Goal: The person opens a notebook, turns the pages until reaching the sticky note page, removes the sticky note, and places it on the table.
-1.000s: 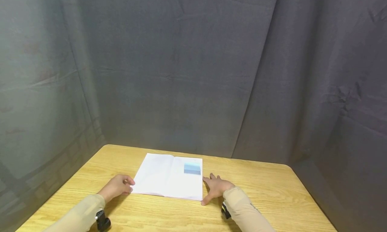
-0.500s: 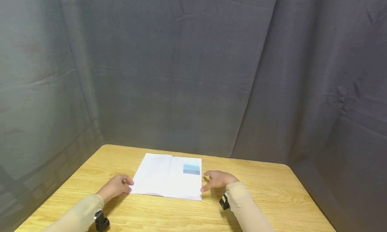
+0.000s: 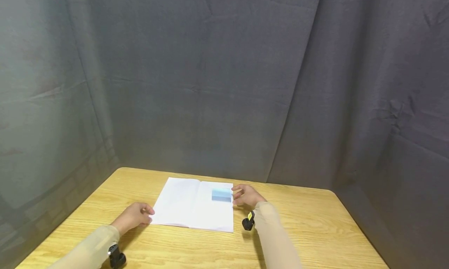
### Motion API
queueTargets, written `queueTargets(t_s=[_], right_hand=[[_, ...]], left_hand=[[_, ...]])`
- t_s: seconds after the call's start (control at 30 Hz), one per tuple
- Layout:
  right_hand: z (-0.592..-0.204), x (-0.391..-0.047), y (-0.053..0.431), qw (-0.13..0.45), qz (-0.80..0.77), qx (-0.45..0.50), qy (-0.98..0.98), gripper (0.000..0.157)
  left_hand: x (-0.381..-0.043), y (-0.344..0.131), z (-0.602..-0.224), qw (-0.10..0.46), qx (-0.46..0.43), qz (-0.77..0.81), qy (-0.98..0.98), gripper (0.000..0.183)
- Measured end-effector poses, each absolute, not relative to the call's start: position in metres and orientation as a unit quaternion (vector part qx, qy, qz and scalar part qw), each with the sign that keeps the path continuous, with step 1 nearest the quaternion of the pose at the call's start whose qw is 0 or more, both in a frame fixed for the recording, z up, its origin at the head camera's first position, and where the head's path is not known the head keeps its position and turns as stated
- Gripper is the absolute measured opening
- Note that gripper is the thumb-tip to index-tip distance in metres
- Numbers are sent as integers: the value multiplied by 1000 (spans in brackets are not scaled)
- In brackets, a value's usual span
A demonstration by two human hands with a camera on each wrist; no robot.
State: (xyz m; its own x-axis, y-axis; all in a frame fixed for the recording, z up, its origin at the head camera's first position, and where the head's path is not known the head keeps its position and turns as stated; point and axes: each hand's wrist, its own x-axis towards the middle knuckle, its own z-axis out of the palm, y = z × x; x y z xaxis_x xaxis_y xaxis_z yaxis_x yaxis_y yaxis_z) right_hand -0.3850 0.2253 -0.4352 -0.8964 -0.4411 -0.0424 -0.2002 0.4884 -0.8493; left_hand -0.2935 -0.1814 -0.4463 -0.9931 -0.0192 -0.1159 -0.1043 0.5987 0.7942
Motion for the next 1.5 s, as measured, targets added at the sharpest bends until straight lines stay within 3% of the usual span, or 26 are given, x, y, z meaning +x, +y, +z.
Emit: queueTargets(t_s=[0.67,1.5], right_hand=[[-458,-395,195,42,-503,-28,863,35],[-462,-396,188,29,-561,3,827,12]], left_hand=[[-295,-183,-449,50,-33,452,890,19],[-295,-183,-449,45,-32,455,889,19]])
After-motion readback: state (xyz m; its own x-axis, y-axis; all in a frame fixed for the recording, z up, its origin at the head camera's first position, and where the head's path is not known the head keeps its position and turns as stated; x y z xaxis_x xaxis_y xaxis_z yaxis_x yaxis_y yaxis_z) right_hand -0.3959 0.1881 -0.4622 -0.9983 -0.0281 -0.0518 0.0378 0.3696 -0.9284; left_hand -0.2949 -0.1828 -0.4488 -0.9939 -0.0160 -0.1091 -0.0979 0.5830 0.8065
